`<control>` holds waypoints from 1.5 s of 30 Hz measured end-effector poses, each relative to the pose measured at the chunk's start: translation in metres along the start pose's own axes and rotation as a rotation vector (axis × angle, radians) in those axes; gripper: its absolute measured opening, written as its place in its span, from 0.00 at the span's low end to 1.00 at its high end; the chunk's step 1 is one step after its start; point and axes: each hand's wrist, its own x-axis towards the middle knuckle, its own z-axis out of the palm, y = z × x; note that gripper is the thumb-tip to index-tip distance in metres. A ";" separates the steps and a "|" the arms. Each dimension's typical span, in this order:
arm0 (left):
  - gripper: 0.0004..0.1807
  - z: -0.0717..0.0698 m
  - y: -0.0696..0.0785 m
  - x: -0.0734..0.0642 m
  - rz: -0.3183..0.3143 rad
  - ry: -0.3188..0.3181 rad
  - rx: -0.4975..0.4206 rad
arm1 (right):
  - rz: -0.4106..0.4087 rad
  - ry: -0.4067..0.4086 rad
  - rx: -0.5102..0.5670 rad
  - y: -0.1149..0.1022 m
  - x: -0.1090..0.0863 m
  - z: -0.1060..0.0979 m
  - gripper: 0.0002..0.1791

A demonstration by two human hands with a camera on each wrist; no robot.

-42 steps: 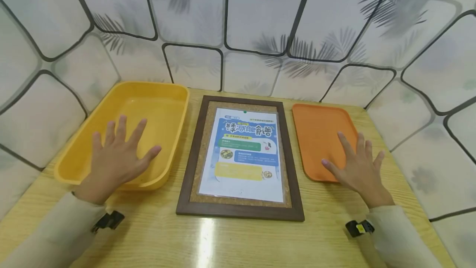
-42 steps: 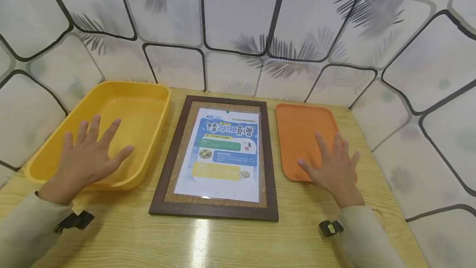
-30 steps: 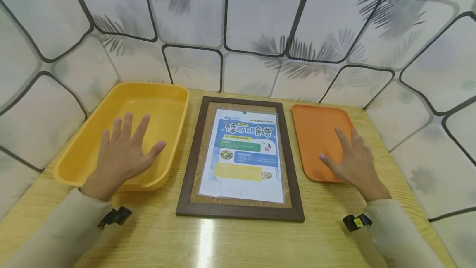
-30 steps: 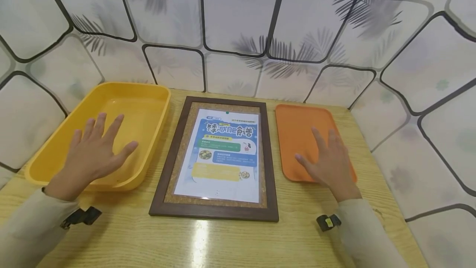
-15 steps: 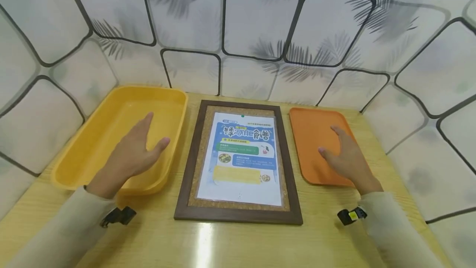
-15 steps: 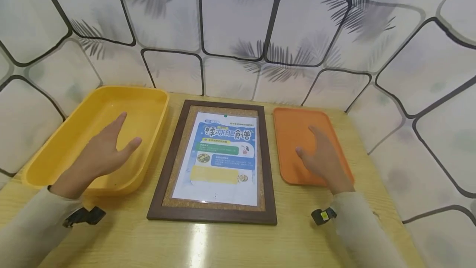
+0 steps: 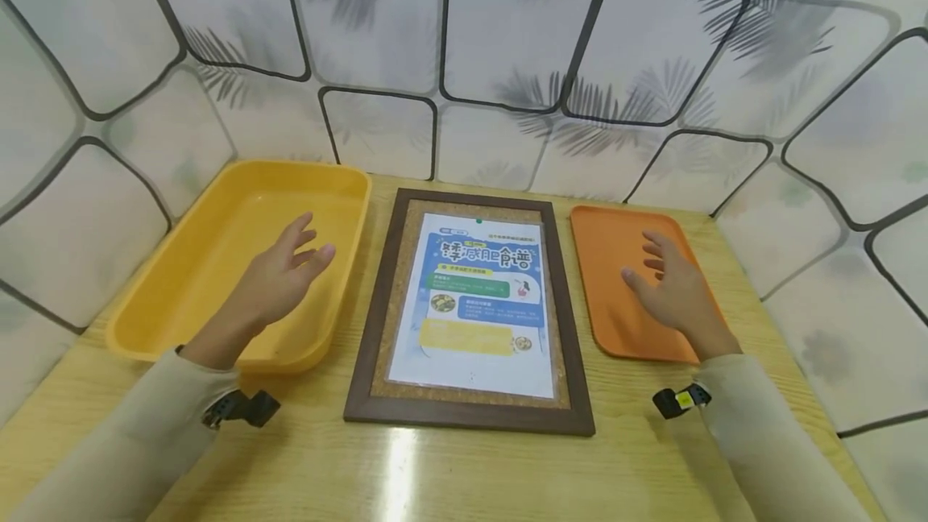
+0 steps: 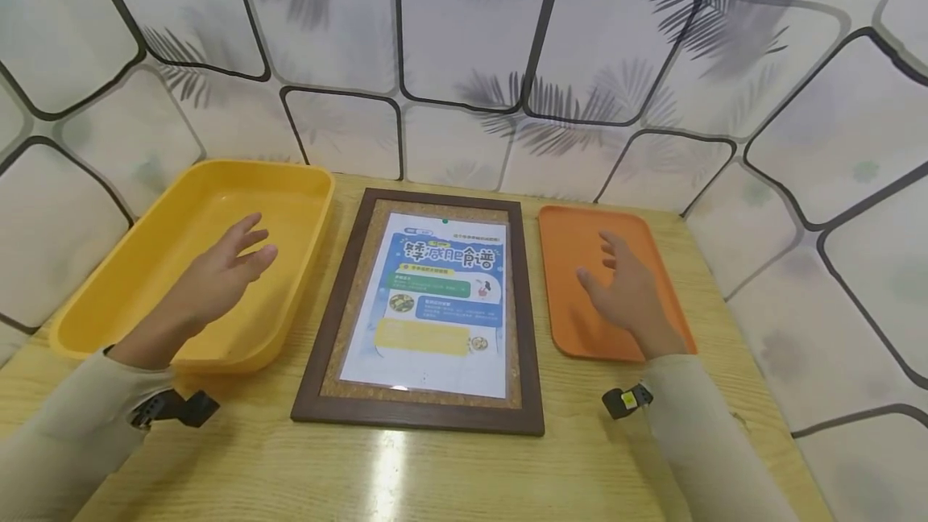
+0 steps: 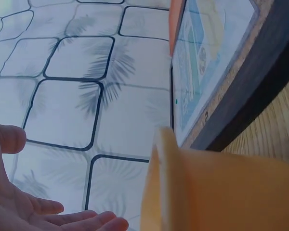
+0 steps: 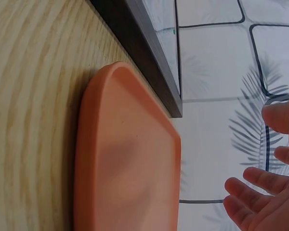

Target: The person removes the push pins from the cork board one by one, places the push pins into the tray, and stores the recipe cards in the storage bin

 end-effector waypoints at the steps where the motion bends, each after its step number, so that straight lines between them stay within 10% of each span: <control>1: 0.43 0.000 0.001 0.000 -0.004 -0.009 -0.039 | 0.002 0.000 0.011 0.000 0.001 0.001 0.38; 15: 0.38 0.012 0.013 0.009 0.015 -0.077 -0.356 | 0.049 -0.010 0.080 -0.007 0.015 0.002 0.32; 45: 0.40 0.034 0.013 0.014 -0.038 -0.210 -0.486 | 0.032 -0.068 0.318 -0.035 0.048 0.026 0.31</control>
